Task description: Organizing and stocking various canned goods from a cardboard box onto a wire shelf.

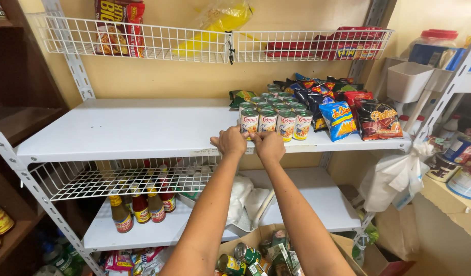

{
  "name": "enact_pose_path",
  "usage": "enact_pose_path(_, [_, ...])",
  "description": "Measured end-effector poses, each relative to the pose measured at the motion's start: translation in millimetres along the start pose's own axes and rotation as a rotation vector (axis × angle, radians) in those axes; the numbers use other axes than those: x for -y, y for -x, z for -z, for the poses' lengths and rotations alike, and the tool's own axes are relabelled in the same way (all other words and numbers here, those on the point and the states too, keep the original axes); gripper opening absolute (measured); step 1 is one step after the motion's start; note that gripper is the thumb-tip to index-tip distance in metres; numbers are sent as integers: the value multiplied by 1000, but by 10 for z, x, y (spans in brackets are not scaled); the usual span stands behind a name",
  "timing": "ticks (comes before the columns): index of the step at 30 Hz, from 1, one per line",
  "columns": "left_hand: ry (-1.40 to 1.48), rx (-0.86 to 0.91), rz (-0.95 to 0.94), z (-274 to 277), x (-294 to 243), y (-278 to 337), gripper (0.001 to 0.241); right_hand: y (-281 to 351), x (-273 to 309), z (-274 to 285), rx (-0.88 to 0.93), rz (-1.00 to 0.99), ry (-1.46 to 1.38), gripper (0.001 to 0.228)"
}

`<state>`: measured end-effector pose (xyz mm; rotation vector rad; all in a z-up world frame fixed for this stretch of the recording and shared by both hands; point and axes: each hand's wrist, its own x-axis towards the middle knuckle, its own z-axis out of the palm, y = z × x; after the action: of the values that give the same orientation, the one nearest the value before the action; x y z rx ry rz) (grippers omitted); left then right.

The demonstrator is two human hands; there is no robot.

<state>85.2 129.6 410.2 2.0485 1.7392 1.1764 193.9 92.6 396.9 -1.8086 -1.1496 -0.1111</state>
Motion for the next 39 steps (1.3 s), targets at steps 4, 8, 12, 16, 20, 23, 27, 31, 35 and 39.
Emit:
enact_pose_path(4, [8, 11, 6, -1, -1, -10, 22, -17, -24, -64, -31, -3, 26, 32])
enact_pose_path(8, [22, -30, 6, -107, 53, -55, 26, -21, -26, -52, -26, -17, 63, 34])
enact_pose_path(12, [19, 31, 33, 58, -17, 47, 28, -1, -34, -53, -24, -16, 58, 34])
enact_pose_path(16, [-71, 78, 13, -94, 124, -27, 40, -47, -316, -180, -37, 6, 32, 33])
enact_pose_path(20, [164, -370, -351, -246, 485, 422, 56, 199, -711, -68, 64, 44, -645, 34])
enact_pose_path(23, [328, -397, -413, -228, 666, 1077, 51, 637, -1099, 205, 190, -144, -965, 31])
enact_pose_path(27, [578, -133, -280, -531, 1091, 1899, 36, 1299, -1738, 391, 349, -347, -988, 27])
enact_pose_path(31, [702, 48, -181, -1069, 1543, 2673, 29, 1959, -2378, 289, 457, -529, -815, 25])
enact_pose_path(35, [595, 111, -42, -1475, 1962, 3182, 21, 2500, -2760, 105, 623, -618, -775, 23])
enact_pose_path(39, [302, 84, -27, -1649, 2247, 3378, 21, 2846, -2878, -117, 768, -526, -631, 33])
